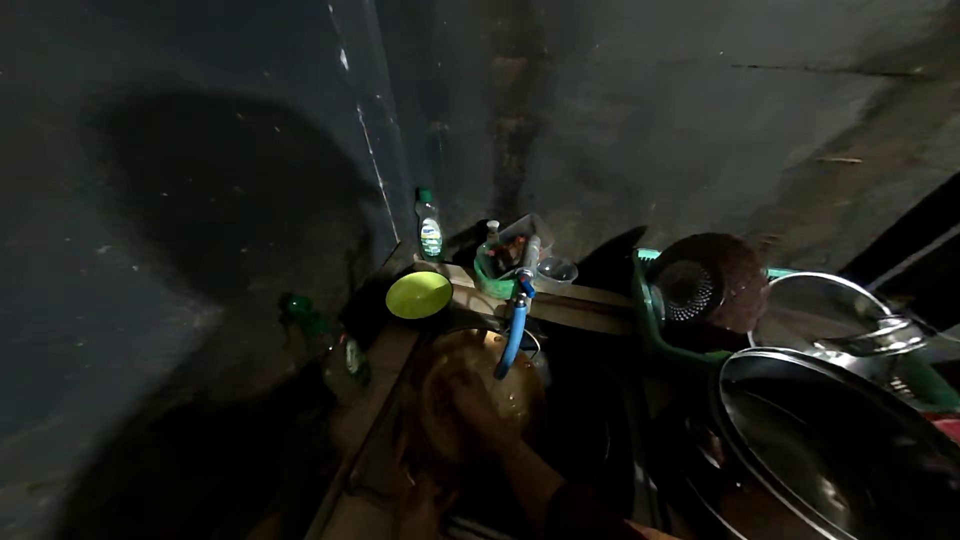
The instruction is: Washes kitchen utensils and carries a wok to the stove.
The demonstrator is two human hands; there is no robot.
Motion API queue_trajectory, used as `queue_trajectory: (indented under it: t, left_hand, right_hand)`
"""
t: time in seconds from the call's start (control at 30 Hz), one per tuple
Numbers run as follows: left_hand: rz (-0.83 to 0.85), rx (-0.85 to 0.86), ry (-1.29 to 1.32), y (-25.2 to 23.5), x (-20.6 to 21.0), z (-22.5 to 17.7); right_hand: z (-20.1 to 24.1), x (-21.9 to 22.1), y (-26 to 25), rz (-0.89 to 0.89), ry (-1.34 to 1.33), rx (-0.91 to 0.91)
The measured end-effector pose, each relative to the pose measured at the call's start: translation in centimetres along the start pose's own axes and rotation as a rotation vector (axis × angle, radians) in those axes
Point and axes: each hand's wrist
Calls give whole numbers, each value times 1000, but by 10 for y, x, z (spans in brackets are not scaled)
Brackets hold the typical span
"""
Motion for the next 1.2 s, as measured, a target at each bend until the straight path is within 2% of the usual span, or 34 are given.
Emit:
queue_trajectory:
  t: [0.03,0.07,0.1,0.13,0.2,0.27,0.3,0.4,0.47,0.53,0.6,0.67,0.73,0.8,0.87,0.97,1.1,1.2]
  left_hand:
    - [-2,-3,-6,-2,0,2]
    - [-11,-3,-32,-4,-2,0]
    - [-28,-11,-69,-7,-4,-4]
    - [-44,-30,-105,-8,-8,-9]
    - [-35,-57,-126,1,-15,-17]
    - [6,-83,-127,14,-18,-24]
    - [26,-104,-114,18,-17,-26]
    - [44,-161,-61,27,-16,-34]
    - [62,-159,-67,30,-16,-36]
    - [51,-129,-85,27,-15,-34]
    - [5,-10,-235,24,-16,-30]
    - [-49,265,-506,13,-24,-30]
    - [-112,517,-749,-4,-31,-44]
    - [-166,654,-936,-10,-29,-72]
    - [-147,710,-1068,-14,-26,-102]
    - [-75,698,-1265,-9,-22,-149]
    - [-58,686,-1370,0,-19,-185]
    - [-91,765,-1397,5,-23,-190]
  right_hand:
    - [-7,4,11,195,-79,62]
    - [-14,-3,18,365,-16,117]
    - [-17,-19,19,468,169,140]
    - [-16,-39,13,485,407,153]
    - [-6,-71,-5,312,709,149]
    - [2,-74,-14,89,728,121]
    - [-1,-65,-18,58,664,87]
    - [-12,-39,-26,172,329,-61]
    - [-14,-40,-21,107,184,0]
    - [-17,-47,-13,263,325,68]
    - [-12,-63,-4,357,501,52]
    - [24,-92,4,181,694,53]
    - [73,-125,18,-104,807,12]
    - [129,-147,34,-356,868,-90]
    - [181,-156,40,-413,1005,-269]
    - [223,-161,25,-99,1271,-604]
    - [261,-156,20,248,1675,-727]
    - [273,-149,18,334,1799,-746]
Point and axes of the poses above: each hand's wrist, its own y-axis away from the middle knuckle, its own x-axis out of the palm, z = x × y, and after that the axes turned 8 degrees about -z, right-handed
